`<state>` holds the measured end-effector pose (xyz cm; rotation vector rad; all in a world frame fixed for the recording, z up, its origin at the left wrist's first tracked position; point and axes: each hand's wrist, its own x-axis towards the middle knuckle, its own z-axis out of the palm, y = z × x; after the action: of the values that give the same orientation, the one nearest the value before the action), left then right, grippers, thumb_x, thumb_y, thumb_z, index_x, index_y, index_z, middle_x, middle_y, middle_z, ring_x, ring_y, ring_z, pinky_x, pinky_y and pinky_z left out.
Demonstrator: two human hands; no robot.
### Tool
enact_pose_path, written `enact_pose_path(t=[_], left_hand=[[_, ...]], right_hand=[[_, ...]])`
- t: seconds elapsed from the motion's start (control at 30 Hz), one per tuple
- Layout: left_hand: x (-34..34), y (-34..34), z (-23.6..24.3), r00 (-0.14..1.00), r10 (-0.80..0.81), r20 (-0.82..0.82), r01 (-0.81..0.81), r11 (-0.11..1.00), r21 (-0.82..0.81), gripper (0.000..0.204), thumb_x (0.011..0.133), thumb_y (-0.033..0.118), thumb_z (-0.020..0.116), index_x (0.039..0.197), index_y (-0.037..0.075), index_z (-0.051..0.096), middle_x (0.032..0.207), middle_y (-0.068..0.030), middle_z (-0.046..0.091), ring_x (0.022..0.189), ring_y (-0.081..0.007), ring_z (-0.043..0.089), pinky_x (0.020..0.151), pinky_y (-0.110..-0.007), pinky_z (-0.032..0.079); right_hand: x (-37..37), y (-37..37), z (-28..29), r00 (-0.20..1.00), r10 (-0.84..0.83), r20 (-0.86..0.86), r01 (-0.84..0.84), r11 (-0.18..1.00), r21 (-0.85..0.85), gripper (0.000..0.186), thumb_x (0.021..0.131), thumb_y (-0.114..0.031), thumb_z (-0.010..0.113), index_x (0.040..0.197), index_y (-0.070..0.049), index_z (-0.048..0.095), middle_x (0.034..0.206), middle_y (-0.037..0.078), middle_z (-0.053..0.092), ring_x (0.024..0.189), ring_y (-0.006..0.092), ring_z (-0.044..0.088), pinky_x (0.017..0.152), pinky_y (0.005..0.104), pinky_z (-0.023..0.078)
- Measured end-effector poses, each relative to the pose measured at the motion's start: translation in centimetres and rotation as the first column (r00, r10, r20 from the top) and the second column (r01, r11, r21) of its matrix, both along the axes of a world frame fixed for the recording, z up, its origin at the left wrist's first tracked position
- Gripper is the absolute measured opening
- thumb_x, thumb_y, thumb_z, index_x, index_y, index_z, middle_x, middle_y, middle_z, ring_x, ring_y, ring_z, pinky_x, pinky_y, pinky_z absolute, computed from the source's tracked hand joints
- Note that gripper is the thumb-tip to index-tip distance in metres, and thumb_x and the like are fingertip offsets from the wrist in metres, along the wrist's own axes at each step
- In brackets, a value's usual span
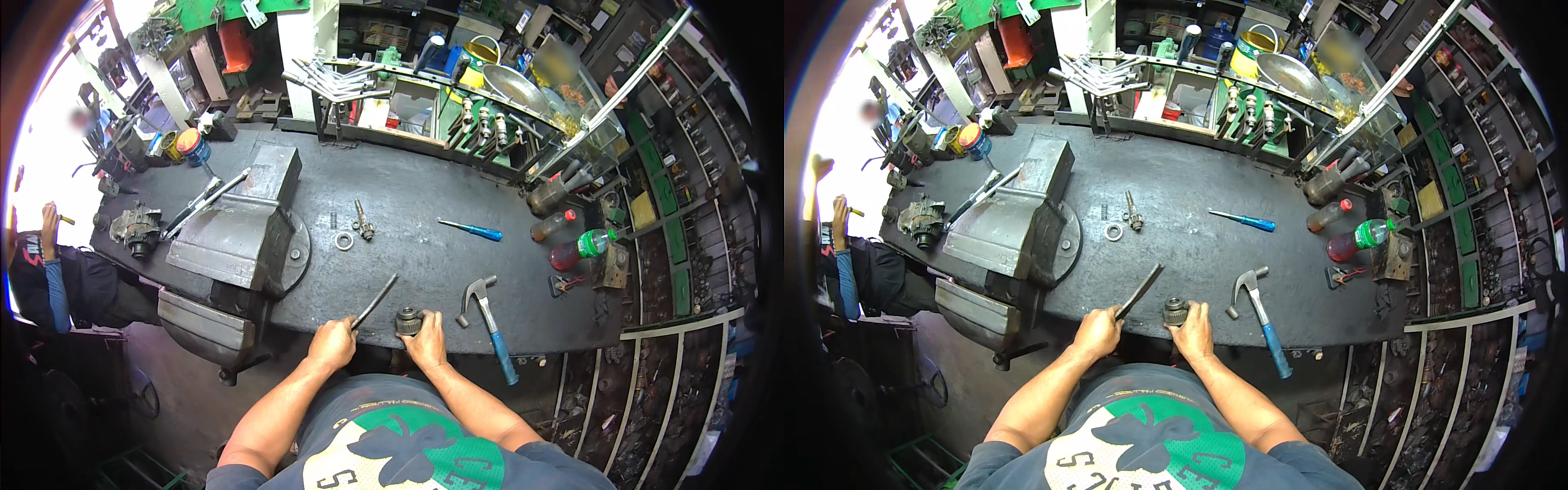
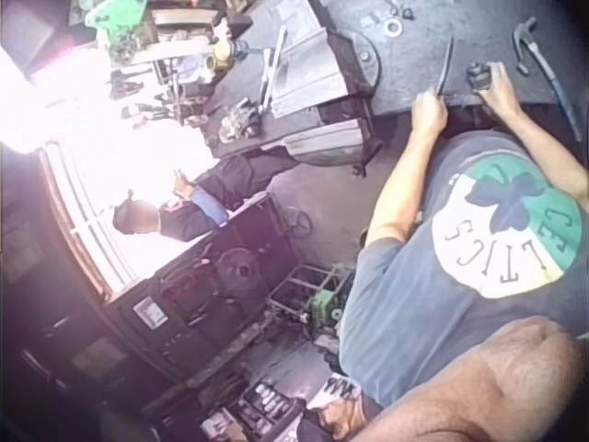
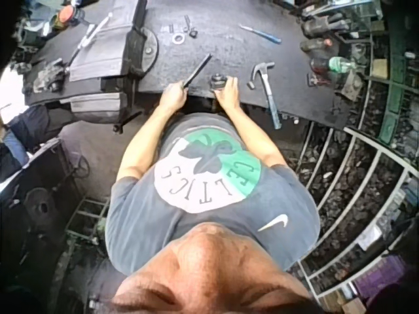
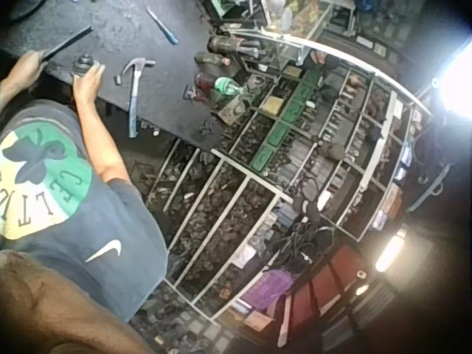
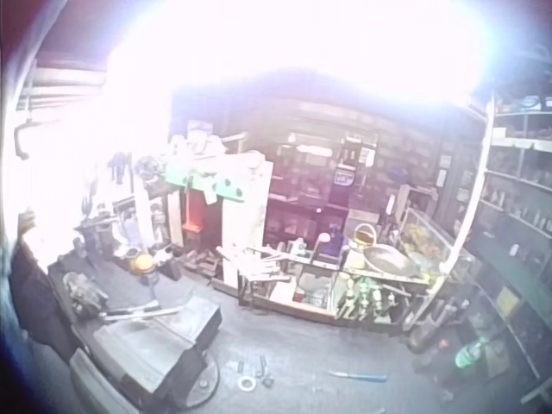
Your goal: The person retrieves a metal part from a bucket, then uses a hammer and metal bar to strike and adjust the part on a workbench. The person also uses a power drill on the part and handles additional small components.
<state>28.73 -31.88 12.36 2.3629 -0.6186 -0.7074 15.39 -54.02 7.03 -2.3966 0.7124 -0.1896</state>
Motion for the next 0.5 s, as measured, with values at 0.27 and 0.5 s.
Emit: enact_pose_path(t=[0.27, 0.5], left_hand=[[2.5, -3.9, 1.1, 0.959, -0.283, 0.035, 0.280, 0.958, 0.068, 0.034, 0.101, 0.015, 0.072, 0.133, 0.008, 0.078, 0.107, -0.0281, 0.080, 0.104, -0.0507, 0.077, 0.094, -0.060, 0.061], [4.3, -6.1, 1.9, 0.912, -0.400, 0.088, 0.383, 0.909, 0.166, 0.034, 0.099, 0.012, 0.069, 0.131, 0.010, 0.079, 0.105, -0.0288, 0.080, 0.102, -0.0488, 0.078, 0.094, -0.059, 0.062]], right_hand=[[0.0, 0.0, -0.3, 0.994, 0.000, 0.113, -0.018, 0.987, 0.159, 0.071, 0.084, -0.009, 0.094, 0.144, 0.002, 0.059, 0.130, 0.024, 0.060, 0.118, 0.0455, 0.067, 0.100, 0.0495, 0.058], [-0.2, 0.7, -1.8, 0.960, 0.057, 0.275, -0.078, 0.995, 0.068, 0.049, 0.089, 0.006, 0.077, 0.136, -0.003, 0.071, 0.124, 0.023, 0.062, 0.112, 0.0462, 0.069, 0.096, 0.0507, 0.059]])
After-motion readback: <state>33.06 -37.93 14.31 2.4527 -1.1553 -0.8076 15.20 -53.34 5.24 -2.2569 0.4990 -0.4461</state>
